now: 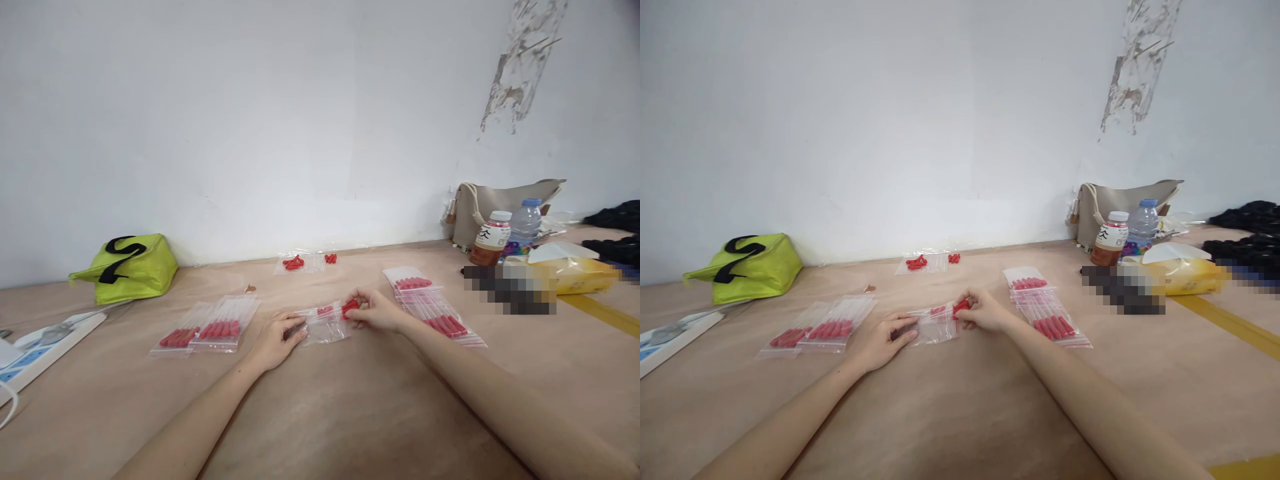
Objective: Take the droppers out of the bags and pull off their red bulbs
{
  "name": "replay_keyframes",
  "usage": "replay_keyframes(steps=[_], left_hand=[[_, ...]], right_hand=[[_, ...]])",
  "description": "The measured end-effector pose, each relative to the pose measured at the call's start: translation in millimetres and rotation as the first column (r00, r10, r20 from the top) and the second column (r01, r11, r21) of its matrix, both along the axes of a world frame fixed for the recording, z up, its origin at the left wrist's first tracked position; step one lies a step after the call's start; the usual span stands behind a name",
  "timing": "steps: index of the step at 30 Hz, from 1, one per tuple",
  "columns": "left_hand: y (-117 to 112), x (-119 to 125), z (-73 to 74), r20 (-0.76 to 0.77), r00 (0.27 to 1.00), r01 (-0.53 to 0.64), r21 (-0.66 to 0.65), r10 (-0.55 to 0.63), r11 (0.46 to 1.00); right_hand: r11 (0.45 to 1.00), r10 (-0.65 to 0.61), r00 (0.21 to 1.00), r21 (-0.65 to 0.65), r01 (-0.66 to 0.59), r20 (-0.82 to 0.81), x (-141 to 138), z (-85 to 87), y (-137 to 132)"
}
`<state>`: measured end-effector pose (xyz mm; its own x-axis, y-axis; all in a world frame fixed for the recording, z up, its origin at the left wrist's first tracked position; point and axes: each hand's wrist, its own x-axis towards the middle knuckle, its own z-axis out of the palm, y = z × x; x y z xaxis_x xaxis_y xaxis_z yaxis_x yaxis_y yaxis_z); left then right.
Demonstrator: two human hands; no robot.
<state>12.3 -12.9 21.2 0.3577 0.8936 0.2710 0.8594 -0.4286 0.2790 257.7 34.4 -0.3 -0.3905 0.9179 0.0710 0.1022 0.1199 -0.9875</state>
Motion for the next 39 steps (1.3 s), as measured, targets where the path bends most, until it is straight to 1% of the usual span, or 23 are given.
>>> replay_keyframes(steps=[2, 3, 4, 6, 8, 10, 11, 12, 13, 14, 15, 16, 17, 18, 19, 20, 21, 23, 25, 28, 30, 34, 39], left_hand=[[0.2, -0.5, -0.8, 0.007, 1.0, 0.015, 0.009, -0.015, 1.0], [0.4, -0.8, -1.5, 0.013, 1.0, 0.027, 0.013, -0.027, 1.0], [0.7, -1.1, -2.4, 0.019, 0.999, 0.036, 0.017, -0.037, 0.999], [1.6, -2.4, -5.1, 0.031, 0.998, 0.052, 0.032, -0.053, 0.998], [3.3, -4.3, -9.1, 0.057, 0.996, 0.066, 0.067, -0.07, 0.996], [5.8, -6.6, -14.0, 0.088, 0.991, 0.089, 0.104, -0.098, 0.991], [7.3, -7.8, -16.6, 0.099, 0.988, 0.103, 0.115, -0.115, 0.988], [9.0, -8.9, -19.1, 0.104, 0.986, 0.118, 0.116, -0.13, 0.986], [10.7, -9.9, -21.5, 0.1, 0.985, 0.134, 0.103, -0.144, 0.986], [12.3, -10.7, -23.7, 0.09, 0.984, 0.148, 0.082, -0.155, 0.986], [13.8, -11.4, -25.6, 0.079, 0.984, 0.157, 0.059, -0.161, 0.986], [15.0, -11.9, -27.1, 0.069, 0.984, 0.16, 0.039, -0.162, 0.986], [15.9, -12.3, -28.4, 0.06, 0.985, 0.158, 0.024, -0.159, 0.987], [16.6, -12.7, -29.3, 0.057, 0.987, 0.152, 0.017, -0.153, 0.988], [16.8, -12.9, -29.9, 0.056, 0.988, 0.146, 0.015, -0.146, 0.989], [16.8, -13.1, -30.2, 0.058, 0.988, 0.14, 0.014, -0.14, 0.99], [16.6, -13.3, -30.2, 0.06, 0.989, 0.136, 0.013, -0.136, 0.991], [15.7, -13.4, -29.7, 0.06, 0.989, 0.133, 0.01, -0.133, 0.991], [14.9, -13.3, -28.8, 0.056, 0.99, 0.13, 0.003, -0.13, 0.991], [14.2, -12.6, -27.2, 0.05, 0.991, 0.124, -0.013, -0.123, 0.992], [14.0, -12.0, -26.3, 0.045, 0.991, 0.125, -0.015, -0.124, 0.992], [13.8, -11.1, -26.1, 0.052, 0.99, 0.134, -0.014, -0.133, 0.991], [14.4, -11.3, -27.4, 0.054, 0.989, 0.137, -0.004, -0.137, 0.991]], right_hand=[[0.979, -0.081, 0.996, -0.191, 0.071, -0.047, 11.6, 5.6, 2.4], [0.964, -0.111, 0.992, -0.248, 0.095, -0.053, 16.7, 6.8, 3.4], [0.953, -0.137, 0.989, -0.28, 0.117, -0.052, 21.0, 7.1, 4.4], [0.944, -0.168, 0.985, -0.293, 0.15, -0.038, 28.4, 6.3, 6.6], [0.943, -0.211, 0.977, -0.268, 0.195, -0.032, 35.9, 7.8, 9.4], [0.945, -0.26, 0.965, -0.214, 0.246, -0.036, 45.1, 14.3, 12.2], [0.948, -0.285, 0.958, -0.154, 0.277, -0.034, 49.9, 19.0, 13.2], [0.949, -0.312, 0.95, -0.063, 0.31, -0.024, 54.5, 23.8, 13.8], [0.934, -0.35, 0.937, 0.068, 0.35, -0.004, 58.3, 27.7, 13.8], [0.892, -0.403, 0.915, 0.233, 0.387, 0.025, 60.9, 30.2, 13.5], [0.817, -0.462, 0.885, 0.419, 0.396, 0.063, 62.1, 30.5, 12.7], [0.72, -0.514, 0.85, 0.594, 0.358, 0.111, 62.0, 28.5, 11.6], [0.625, -0.556, 0.815, 0.73, 0.277, 0.166, 60.6, 24.2, 10.4], [0.543, -0.585, 0.778, 0.823, 0.167, 0.228, 58.3, 18.2, 9.2], [0.486, -0.601, 0.743, 0.873, 0.045, 0.296, 55.7, 11.2, 8.2], [0.452, -0.606, 0.708, 0.889, -0.067, 0.362, 53.1, 4.0, 7.5], [0.434, -0.609, 0.675, 0.887, -0.158, 0.418, 50.8, -2.6, 7.0], [0.426, -0.611, 0.614, 0.862, -0.276, 0.499, 47.9, -12.0, 6.6], [0.444, -0.591, 0.587, 0.83, -0.338, 0.554, 47.4, -15.9, 6.4], [0.48, -0.543, 0.606, 0.807, -0.343, 0.581, 48.3, -15.5, 5.7], [0.494, -0.521, 0.617, 0.798, -0.345, 0.59, 48.7, -14.4, 4.8], [0.514, -0.514, 0.576, 0.766, -0.386, 0.636, 47.2, -13.3, 2.1], [0.536, -0.527, 0.534, 0.746, -0.395, 0.661, 45.4, -12.9, 0.6]])
